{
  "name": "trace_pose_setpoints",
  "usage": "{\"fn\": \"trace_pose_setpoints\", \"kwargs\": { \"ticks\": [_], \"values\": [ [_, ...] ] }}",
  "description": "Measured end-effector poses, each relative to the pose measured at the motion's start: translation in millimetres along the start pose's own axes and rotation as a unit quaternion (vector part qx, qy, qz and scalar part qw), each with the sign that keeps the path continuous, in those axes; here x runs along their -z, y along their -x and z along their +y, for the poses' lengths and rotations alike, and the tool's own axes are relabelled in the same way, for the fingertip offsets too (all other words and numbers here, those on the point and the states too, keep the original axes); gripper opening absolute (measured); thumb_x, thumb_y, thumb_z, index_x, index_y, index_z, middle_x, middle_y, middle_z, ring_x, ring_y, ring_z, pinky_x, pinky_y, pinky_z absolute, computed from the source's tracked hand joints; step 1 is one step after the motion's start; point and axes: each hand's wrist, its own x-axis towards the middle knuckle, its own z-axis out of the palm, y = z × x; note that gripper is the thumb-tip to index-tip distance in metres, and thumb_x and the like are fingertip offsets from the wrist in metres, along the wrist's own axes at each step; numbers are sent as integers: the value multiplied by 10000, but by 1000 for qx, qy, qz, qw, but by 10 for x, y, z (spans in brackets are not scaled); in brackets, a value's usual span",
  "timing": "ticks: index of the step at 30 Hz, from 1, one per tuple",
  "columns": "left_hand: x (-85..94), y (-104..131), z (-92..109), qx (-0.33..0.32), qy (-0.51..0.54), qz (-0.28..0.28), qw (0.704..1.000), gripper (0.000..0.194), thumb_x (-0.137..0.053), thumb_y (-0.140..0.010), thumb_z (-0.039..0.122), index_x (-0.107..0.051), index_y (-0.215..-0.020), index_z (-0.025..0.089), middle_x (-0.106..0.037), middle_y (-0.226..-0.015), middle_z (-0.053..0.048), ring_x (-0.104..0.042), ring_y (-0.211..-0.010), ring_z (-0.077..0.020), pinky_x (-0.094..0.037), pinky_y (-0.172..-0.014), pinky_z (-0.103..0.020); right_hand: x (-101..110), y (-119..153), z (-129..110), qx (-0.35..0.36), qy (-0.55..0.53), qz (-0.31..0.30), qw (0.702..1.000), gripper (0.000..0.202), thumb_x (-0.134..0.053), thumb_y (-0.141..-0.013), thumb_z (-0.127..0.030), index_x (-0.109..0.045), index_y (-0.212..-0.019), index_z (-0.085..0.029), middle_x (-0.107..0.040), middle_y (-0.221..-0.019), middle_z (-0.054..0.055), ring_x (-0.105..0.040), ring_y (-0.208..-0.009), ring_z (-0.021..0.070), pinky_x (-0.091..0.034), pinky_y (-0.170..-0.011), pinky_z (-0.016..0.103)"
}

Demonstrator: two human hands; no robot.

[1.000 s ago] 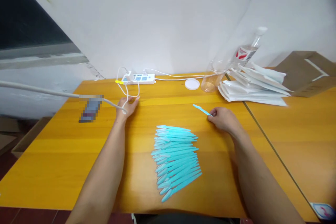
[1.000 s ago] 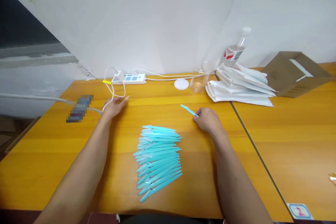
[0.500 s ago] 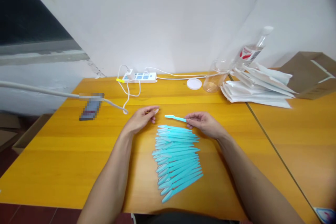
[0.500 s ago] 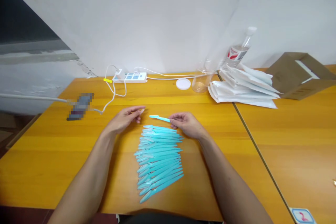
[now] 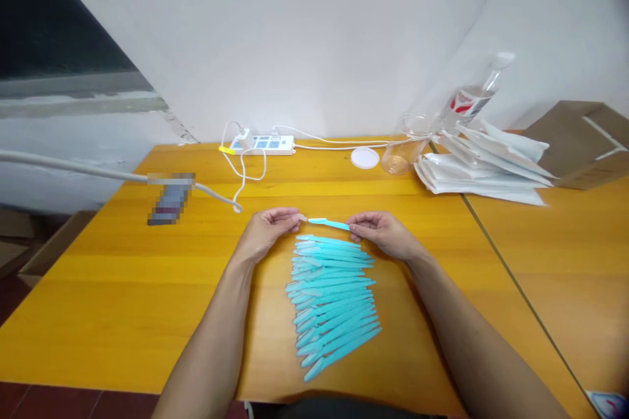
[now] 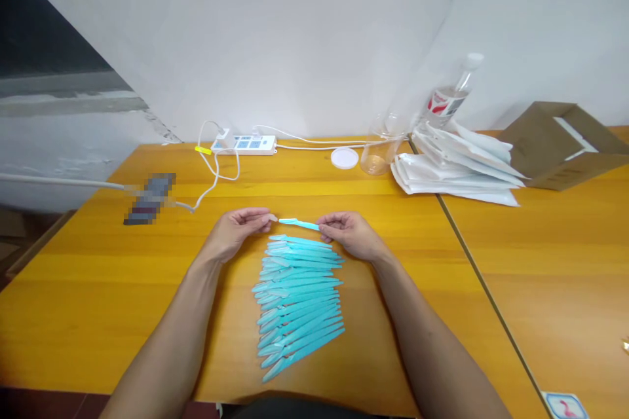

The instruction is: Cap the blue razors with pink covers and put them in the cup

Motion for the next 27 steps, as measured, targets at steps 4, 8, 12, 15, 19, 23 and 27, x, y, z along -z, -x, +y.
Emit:
{"fn": "trace_pose_setpoints", "kwargs": {
  "ticks": [4, 8, 12, 15, 19, 23, 27],
  "values": [
    [-14, 29, 42, -29, -89, -13, 996, 436, -821, -752, 499, -772, -969, 124, -755, -850, -66, -650, -723, -134, -528, -769, -281, 27, -6, -15, -5, -1, 3, 1000, 425, -834, -690, -539, -739, -887, -175, -697, -734, 14, -611, -665, 128, -493, -690, 272],
    [-50, 45, 58, -24, -161, -35, 986, 451, -763, -778, 567, -759, -883, 128, -710, -773, -40, -597, -636, -113, -481, -657, -244, 32, -9, -6, -7, -1, 2, 1000, 423, -830, -700, -532, -737, -900, -172, -699, -736, 8, -620, -674, 124, -495, -707, 266],
    [-96, 55, 43, -15, -190, -67, 979, 448, -727, -807, 577, -724, -804, 128, -684, -731, -31, -577, -609, -108, -454, -622, -234, 19, -10, 4, -9, -1, -6, 1000, 420, -826, -712, -520, -731, -914, -164, -707, -750, 8, -626, -682, 121, -494, -713, 262],
    [-75, 64, 65, -12, -175, -58, 983, 436, -742, -795, 564, -720, -803, 129, -674, -716, -21, -567, -599, -100, -450, -624, -233, 22, -5, -7, -12, 1, -1, 1000, 435, -827, -705, -527, -728, -921, -162, -718, -759, 17, -638, -688, 129, -505, -730, 274],
    [-39, 77, 97, -5, -140, -34, 990, 418, -783, -758, 535, -723, -822, 127, -683, -736, -23, -559, -589, -90, -451, -620, -233, 42, 6, -37, -7, 9, 9, 1000, 456, -821, -690, -551, -725, -907, -161, -725, -764, 30, -648, -700, 143, -516, -754, 295],
    [-108, 85, 79, 5, -157, -56, 986, 403, -768, -775, 519, -729, -816, 120, -684, -715, -31, -556, -580, -93, -444, -598, -236, 44, 16, -53, -7, 44, 13, 999, 458, -803, -700, -570, -731, -901, -164, -716, -738, 26, -645, -694, 153, -513, -752, 302],
    [-126, 89, 83, 15, -153, -54, 987, 414, -778, -761, 514, -744, -853, 111, -695, -724, -42, -558, -574, -93, -449, -586, -238, 54, 26, -54, 3, 73, 12, 997, 440, -778, -734, -572, -736, -900, -167, -722, -750, 33, -649, -716, 162, -507, -771, 310]
  ]
}}
